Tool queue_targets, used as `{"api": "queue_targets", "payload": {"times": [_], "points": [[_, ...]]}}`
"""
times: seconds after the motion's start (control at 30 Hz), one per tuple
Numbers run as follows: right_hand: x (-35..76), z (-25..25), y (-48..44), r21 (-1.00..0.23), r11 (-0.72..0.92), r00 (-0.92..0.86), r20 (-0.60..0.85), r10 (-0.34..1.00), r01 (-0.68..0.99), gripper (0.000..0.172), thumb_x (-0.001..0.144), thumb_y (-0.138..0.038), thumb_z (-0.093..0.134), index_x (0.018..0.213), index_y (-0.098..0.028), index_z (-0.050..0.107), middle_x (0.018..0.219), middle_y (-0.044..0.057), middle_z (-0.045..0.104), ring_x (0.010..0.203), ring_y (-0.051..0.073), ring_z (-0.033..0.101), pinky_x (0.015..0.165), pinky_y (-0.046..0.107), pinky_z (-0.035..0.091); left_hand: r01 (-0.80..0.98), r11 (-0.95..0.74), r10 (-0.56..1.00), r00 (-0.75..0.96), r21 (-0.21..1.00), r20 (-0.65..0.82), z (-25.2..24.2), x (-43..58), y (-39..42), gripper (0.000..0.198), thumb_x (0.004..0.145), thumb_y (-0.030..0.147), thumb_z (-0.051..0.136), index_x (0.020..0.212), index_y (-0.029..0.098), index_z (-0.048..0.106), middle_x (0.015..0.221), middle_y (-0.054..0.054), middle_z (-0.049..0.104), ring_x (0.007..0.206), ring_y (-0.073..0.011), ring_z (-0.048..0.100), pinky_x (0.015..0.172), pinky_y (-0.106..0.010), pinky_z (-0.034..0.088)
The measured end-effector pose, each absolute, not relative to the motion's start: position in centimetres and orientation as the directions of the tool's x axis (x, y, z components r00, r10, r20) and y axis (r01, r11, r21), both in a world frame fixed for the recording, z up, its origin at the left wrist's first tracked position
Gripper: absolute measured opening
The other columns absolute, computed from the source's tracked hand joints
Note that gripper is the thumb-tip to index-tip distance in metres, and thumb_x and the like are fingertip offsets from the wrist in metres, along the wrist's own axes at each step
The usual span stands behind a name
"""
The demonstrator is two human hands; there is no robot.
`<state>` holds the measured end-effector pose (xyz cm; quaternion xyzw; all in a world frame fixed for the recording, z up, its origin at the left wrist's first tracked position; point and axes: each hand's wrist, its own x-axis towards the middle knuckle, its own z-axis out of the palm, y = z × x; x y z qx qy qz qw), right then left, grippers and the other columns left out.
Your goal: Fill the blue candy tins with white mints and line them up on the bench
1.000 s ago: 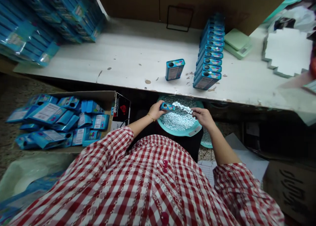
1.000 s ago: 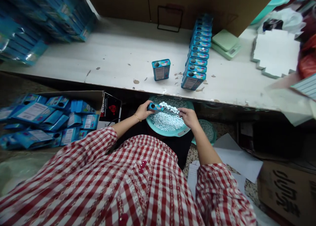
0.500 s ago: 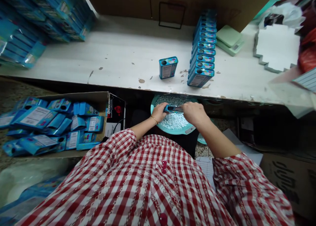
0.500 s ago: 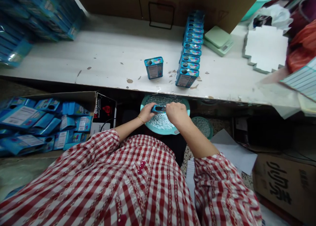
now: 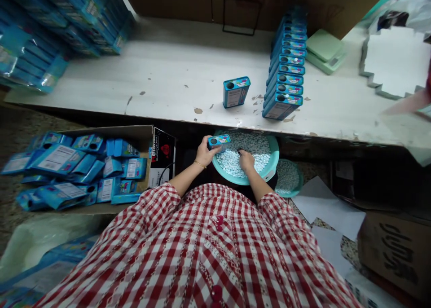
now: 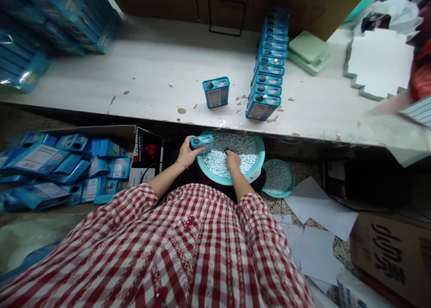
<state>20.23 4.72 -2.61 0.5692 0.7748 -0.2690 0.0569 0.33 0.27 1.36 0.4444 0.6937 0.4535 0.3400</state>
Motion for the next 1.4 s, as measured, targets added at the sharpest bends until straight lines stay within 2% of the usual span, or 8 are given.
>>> {"api": "queue_targets", "payload": {"times": [0.13,0.4,0.5,0.6,0.8,1.13,1.27,1.4], "points": [[21.8,-3.0,5.4,-0.539,0.009,-0.247,-0.371,0.895,0.842,0.034,0.084,-0.015,0.044,0.107,-0.012,0.070,0.096,0.008,0.070,0.086,0.018,0.062,0.077,0.025,0.045,0.293,0.176,0.909,-0.416,0.940,-0.040,1.4,-0.6,0.3,0.045,0.061,0.025,0.074,0.100,0.019,0.051,0.088,0.001,0.059,0.082,-0.0164,0.058,0.080,-0.030,0.047],[27.4,2.9,6.1,-0.763,0.033,-0.339,-0.248,0.908,0.646,0.035,0.079,-0.019,0.045,0.100,-0.016,0.073,0.084,0.005,0.072,0.073,0.017,0.062,0.071,0.028,0.049,0.426,0.162,0.940,-0.341,0.890,-0.008,1.1,0.5,1.0,0.042,0.064,0.022,0.073,0.101,0.020,0.053,0.090,0.000,0.061,0.084,-0.0180,0.058,0.081,-0.031,0.047],[27.2,7.1,6.5,-0.650,0.159,-0.402,-0.243,0.883,0.743,0.034,0.083,-0.023,0.046,0.106,-0.021,0.072,0.097,0.004,0.073,0.088,0.019,0.064,0.079,0.028,0.048,0.553,0.120,0.974,-0.227,0.824,0.011,1.4,1.9,1.3,0.038,0.067,0.018,0.070,0.102,0.021,0.055,0.099,-0.003,0.062,0.093,-0.0212,0.057,0.087,-0.034,0.045],[25.5,11.4,6.6,-0.363,0.277,-0.406,-0.350,0.844,0.890,0.035,0.086,-0.024,0.045,0.111,-0.027,0.070,0.108,0.004,0.071,0.101,0.021,0.062,0.084,0.028,0.045,0.638,0.093,0.990,-0.143,0.764,-0.001,1.6,3.3,1.3,0.037,0.069,0.016,0.067,0.105,0.021,0.056,0.106,-0.006,0.062,0.099,-0.0236,0.056,0.091,-0.037,0.044],[21.7,16.0,6.2,0.003,0.492,-0.434,-0.468,0.770,0.870,0.039,0.085,-0.013,0.040,0.108,-0.026,0.069,0.107,0.009,0.070,0.096,0.022,0.064,0.081,0.031,0.046,0.703,0.073,0.997,-0.077,0.708,-0.026,1.6,4.3,1.2,0.038,0.072,0.015,0.064,0.109,0.020,0.057,0.111,-0.008,0.061,0.102,-0.0253,0.055,0.093,-0.038,0.043],[22.9,17.4,5.1,0.076,0.488,-0.415,-0.424,0.805,0.870,0.036,0.090,-0.014,0.035,0.109,-0.020,0.064,0.106,0.013,0.067,0.093,0.022,0.065,0.074,0.027,0.046,0.666,0.060,0.996,-0.094,0.743,0.004,1.5,3.9,1.4,0.038,0.069,0.013,0.067,0.105,0.020,0.057,0.107,-0.006,0.063,0.101,-0.0243,0.057,0.092,-0.037,0.044],[26.8,12.1,5.3,0.107,0.345,-0.260,-0.465,0.846,0.933,0.040,0.089,-0.011,0.033,0.115,-0.021,0.062,0.108,0.013,0.066,0.091,0.021,0.065,0.073,0.028,0.046,0.585,0.111,0.979,-0.203,0.803,0.012,1.6,2.2,0.9,0.039,0.068,0.019,0.070,0.104,0.021,0.055,0.102,-0.004,0.063,0.095,-0.0216,0.058,0.087,-0.034,0.046],[25.1,4.9,4.7,-0.052,0.291,-0.275,-0.520,0.809,0.955,0.043,0.090,-0.007,0.032,0.122,-0.015,0.058,0.108,0.013,0.067,0.093,0.019,0.063,0.075,0.025,0.044,0.488,0.145,0.949,-0.315,0.861,0.019,1.8,1.0,0.4,0.038,0.067,0.024,0.071,0.101,0.021,0.053,0.095,-0.002,0.062,0.089,-0.0183,0.059,0.083,-0.030,0.046]]}}
